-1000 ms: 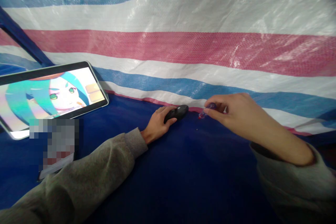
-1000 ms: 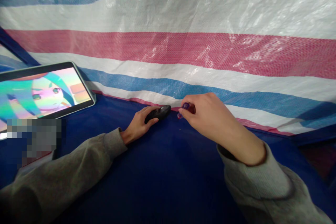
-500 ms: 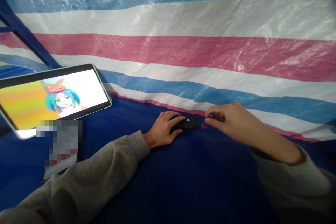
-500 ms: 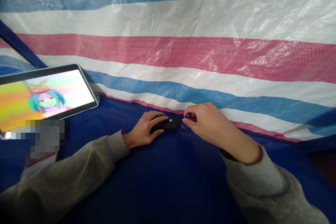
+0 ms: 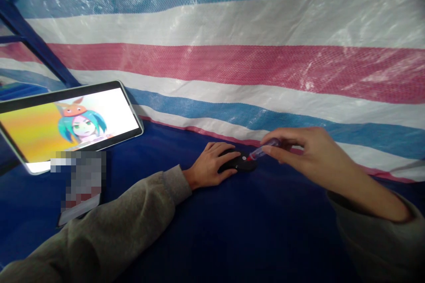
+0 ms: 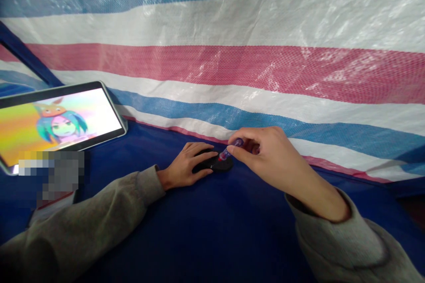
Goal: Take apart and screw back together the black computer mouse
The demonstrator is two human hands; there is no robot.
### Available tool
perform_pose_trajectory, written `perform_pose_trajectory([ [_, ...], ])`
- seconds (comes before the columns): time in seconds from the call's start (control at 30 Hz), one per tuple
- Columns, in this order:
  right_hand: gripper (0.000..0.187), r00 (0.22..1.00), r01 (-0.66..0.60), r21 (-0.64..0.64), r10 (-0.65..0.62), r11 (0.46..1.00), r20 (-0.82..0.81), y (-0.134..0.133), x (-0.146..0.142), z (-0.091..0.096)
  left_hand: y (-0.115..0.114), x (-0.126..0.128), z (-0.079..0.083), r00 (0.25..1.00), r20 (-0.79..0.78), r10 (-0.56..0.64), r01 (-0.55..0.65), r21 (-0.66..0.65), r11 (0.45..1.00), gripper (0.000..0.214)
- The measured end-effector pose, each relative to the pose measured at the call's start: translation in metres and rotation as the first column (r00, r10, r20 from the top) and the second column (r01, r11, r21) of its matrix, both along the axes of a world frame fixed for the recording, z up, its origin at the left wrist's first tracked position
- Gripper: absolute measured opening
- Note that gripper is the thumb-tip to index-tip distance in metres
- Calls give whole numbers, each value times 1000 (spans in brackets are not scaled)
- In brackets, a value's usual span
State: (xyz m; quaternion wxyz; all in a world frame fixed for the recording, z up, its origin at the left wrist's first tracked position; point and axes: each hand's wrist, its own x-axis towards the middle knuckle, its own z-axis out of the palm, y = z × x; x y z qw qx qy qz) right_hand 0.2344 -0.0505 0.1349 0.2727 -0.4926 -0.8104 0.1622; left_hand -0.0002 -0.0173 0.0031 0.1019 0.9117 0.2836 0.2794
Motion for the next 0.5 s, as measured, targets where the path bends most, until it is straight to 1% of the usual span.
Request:
perform_pose_trajectory([
  [0.2,26,1000,6,32,-5,999,-25,-1,-6,-3,0,-1,2,996,62,-67,63,64,996,35],
  [0.37,23,1000,4,11,-4,1000,-30,-2,-9,-4,0,-3,4,993,112,-37,33,40,999,26],
  [0.5,21,999,19,32,-17,999,-46,-2,-8,-5,2,-3,2,984,179,-18,9,54,999,24],
])
